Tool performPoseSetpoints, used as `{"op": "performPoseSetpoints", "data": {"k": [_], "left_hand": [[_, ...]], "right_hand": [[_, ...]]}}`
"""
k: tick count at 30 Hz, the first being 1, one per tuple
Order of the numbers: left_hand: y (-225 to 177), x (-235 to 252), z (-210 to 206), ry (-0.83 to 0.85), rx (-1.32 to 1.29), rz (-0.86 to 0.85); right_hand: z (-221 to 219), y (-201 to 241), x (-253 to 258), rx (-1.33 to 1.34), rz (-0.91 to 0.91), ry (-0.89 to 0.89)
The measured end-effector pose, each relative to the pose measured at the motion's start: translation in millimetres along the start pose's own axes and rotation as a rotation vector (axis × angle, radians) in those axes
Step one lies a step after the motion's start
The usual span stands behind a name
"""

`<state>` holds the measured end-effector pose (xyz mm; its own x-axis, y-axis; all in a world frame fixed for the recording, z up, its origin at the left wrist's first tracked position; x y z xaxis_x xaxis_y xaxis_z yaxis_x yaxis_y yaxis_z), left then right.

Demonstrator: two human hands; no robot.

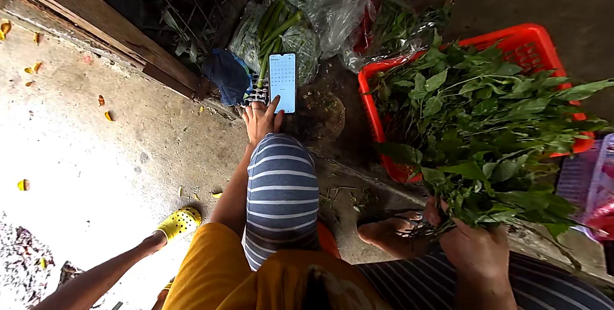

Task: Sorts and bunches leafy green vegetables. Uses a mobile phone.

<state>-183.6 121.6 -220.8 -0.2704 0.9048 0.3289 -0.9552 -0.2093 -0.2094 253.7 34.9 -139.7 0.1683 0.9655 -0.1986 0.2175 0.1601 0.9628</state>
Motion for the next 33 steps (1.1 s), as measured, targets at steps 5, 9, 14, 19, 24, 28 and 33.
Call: {"op": "performPoseSetpoints", "data": {"k": [5, 9, 14, 19, 24, 28, 33], "left_hand": [[-11.0, 20.6, -3.9, -0.013, 0.068, -0.072], [-13.3, 37.9, -2.8, -0.001, 0.082, -0.069], [-9.3, 42.6, -2.0, 0.030, 0.071, -0.025], [3.5, 49.1, 7.9, 0.003, 0.039, 0.066], [-28.8, 52.6, -5.9, 0.061, 0.032, -0.137], [-34.5, 48.7, -6.5, 0.055, 0.019, -0.180], [-2.7, 39.6, 1.6, 0.022, -0.015, 0.037]], "right_hand": [[0.5, -1.2, 0.0, -0.026, -0.008, 0.003], [-0.1, -0.3, 1.3, -0.017, -0.002, 0.012], [-0.2, -0.5, 1.6, -0.022, -0.003, 0.003], [-1.0, -0.4, 1.7, -0.027, 0.006, 0.013], [-2.3, -1.5, 2.8, -0.036, 0.002, 0.021], [-2.2, -0.9, 2.9, -0.034, -0.005, 0.016], [-1.7, -3.1, 2.8, -0.029, -0.020, 0.034]]}}
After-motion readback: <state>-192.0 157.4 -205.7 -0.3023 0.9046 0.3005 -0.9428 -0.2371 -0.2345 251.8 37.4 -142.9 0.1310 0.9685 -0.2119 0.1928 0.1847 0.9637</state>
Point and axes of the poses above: each hand's wrist, its own x-axis towards the middle knuckle, its own z-axis out of the back of the hand, y = z × x, the point moved 8 cm from there along x, towards the middle knuckle, and after that the axes turned 7 degrees about x, right-handed, at the moved point
